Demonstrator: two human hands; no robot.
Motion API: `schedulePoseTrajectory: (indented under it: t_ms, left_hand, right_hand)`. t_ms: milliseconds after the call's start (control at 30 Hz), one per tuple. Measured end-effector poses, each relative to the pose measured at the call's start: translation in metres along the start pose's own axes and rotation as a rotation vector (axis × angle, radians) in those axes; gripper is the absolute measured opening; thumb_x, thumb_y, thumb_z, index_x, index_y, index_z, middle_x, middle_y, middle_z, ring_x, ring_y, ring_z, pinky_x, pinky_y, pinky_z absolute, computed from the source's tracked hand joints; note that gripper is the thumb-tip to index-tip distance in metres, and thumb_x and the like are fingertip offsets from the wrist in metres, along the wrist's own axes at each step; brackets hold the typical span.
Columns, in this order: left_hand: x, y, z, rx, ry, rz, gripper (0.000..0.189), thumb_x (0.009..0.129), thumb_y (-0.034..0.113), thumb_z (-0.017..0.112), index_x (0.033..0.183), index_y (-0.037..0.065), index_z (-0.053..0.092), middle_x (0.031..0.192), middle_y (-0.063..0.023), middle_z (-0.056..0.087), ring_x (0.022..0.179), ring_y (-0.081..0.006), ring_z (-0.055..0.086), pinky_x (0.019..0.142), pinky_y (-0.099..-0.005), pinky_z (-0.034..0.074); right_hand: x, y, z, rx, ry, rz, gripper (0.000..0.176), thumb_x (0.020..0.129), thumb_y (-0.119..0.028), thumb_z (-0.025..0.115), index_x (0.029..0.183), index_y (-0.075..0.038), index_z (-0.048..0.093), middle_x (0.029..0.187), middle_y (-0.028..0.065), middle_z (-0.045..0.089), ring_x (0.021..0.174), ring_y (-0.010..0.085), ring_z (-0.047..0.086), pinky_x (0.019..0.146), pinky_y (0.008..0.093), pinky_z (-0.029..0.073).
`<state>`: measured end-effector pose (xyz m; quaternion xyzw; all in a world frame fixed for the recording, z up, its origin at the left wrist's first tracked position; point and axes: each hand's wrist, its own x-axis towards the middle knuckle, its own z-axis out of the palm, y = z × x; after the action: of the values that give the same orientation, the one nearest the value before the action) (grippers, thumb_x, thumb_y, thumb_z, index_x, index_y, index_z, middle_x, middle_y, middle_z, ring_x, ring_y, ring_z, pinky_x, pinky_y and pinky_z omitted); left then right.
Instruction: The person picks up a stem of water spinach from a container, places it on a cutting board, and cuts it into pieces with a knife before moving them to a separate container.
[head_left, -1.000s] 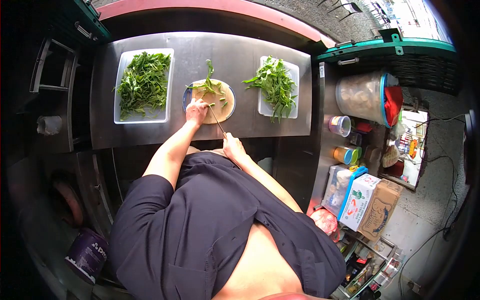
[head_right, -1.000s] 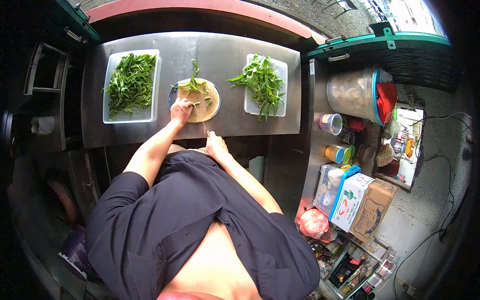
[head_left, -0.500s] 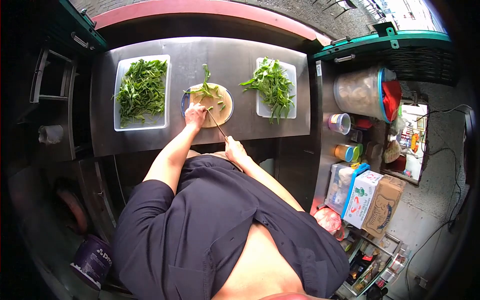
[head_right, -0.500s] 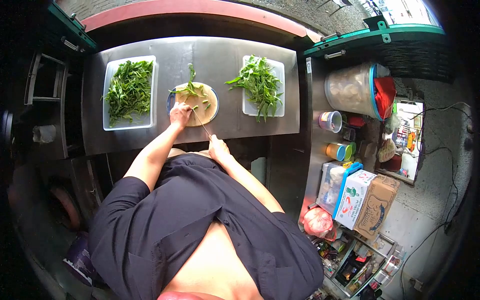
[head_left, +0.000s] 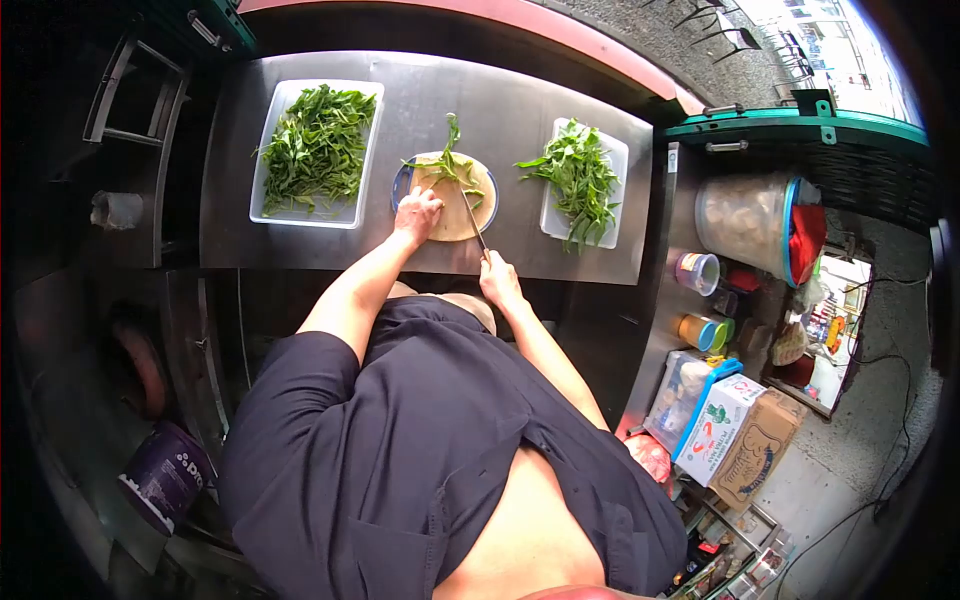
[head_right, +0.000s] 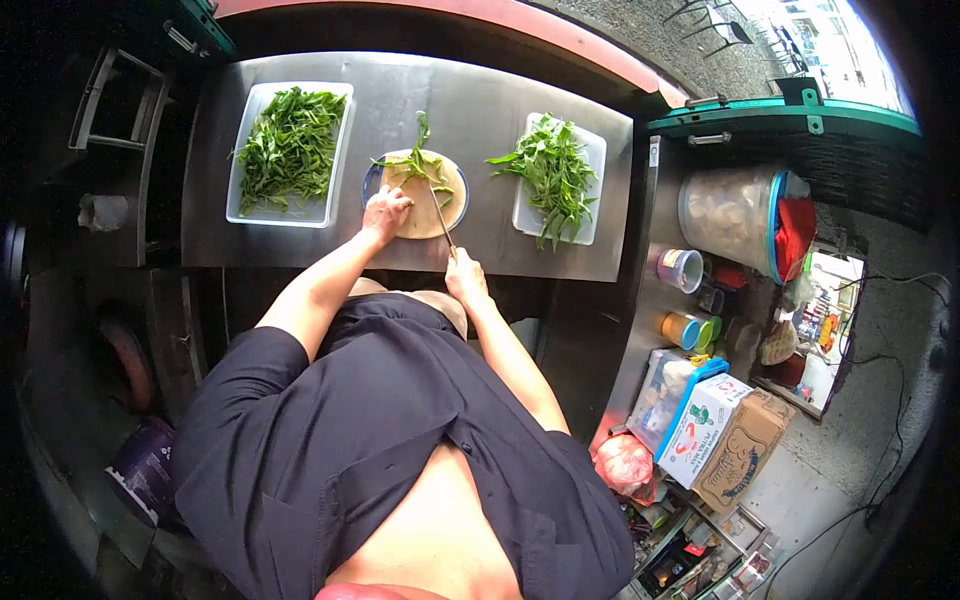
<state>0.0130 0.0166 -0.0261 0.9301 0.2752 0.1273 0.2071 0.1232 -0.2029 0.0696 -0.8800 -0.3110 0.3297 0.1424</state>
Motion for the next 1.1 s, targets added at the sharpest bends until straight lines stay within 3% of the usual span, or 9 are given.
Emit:
schedulePoseTrajectory:
  t_ms: [167, 300, 633, 700, 1100]
  left_hand:
    - [-0.008, -0.007, 0.001, -0.011, 0.015, -0.046, 0.011, 0.088, 0.019, 0.069, 0.092, 0.019, 0.08, 0.096, -0.004, 0.07, 0.1, -0.0263, 0.065, 0.082, -0.0398, 0.059]
    - [-0.009, -0.009, 0.006, 0.001, 0.04, -0.115, 0.009, 0.084, 0.019, 0.075, 0.091, 0.018, 0.08, 0.091, -0.0022, 0.072, 0.097, -0.0243, 0.065, 0.084, -0.0361, 0.057]
    - [0.01, 0.003, 0.008, -0.059, 0.019, -0.149, 0.011, 0.082, 0.022, 0.078, 0.09, 0.015, 0.077, 0.094, -0.0032, 0.072, 0.1, -0.0259, 0.064, 0.087, -0.0374, 0.057]
    - [0.008, 0.002, 0.0, -0.08, -0.005, -0.152, 0.016, 0.081, 0.026, 0.079, 0.093, 0.016, 0.076, 0.098, -0.0037, 0.07, 0.104, -0.0264, 0.062, 0.089, -0.0387, 0.056]
    - [-0.008, 0.001, -0.008, -0.113, -0.021, -0.183, 0.012, 0.085, 0.022, 0.076, 0.094, 0.015, 0.078, 0.098, -0.0031, 0.07, 0.104, -0.0263, 0.062, 0.089, -0.0391, 0.056]
  right_hand:
    - [-0.006, 0.005, 0.007, 0.057, -0.01, -0.088, 0.026, 0.104, -0.028, 0.053, 0.116, -0.006, 0.058, 0.097, 0.0332, 0.069, 0.098, 0.0524, 0.067, 0.083, 0.0591, 0.053]
    - [-0.023, 0.003, 0.014, 0.088, -0.042, -0.059, 0.023, 0.104, -0.023, 0.056, 0.115, -0.004, 0.063, 0.097, 0.0267, 0.072, 0.096, 0.0462, 0.07, 0.083, 0.0515, 0.056]
    - [-0.026, -0.003, 0.019, 0.066, -0.021, -0.035, 0.023, 0.104, -0.023, 0.056, 0.117, -0.005, 0.061, 0.095, 0.0286, 0.071, 0.093, 0.048, 0.07, 0.079, 0.0547, 0.056]
    - [-0.02, -0.003, 0.018, 0.056, -0.021, -0.08, 0.026, 0.105, -0.027, 0.053, 0.115, -0.004, 0.057, 0.092, 0.0324, 0.07, 0.092, 0.0509, 0.069, 0.08, 0.0594, 0.054]
    - [-0.016, -0.008, 0.018, 0.021, -0.066, -0.067, 0.022, 0.105, -0.025, 0.053, 0.112, -0.004, 0.058, 0.093, 0.0313, 0.07, 0.092, 0.0512, 0.068, 0.078, 0.0585, 0.054]
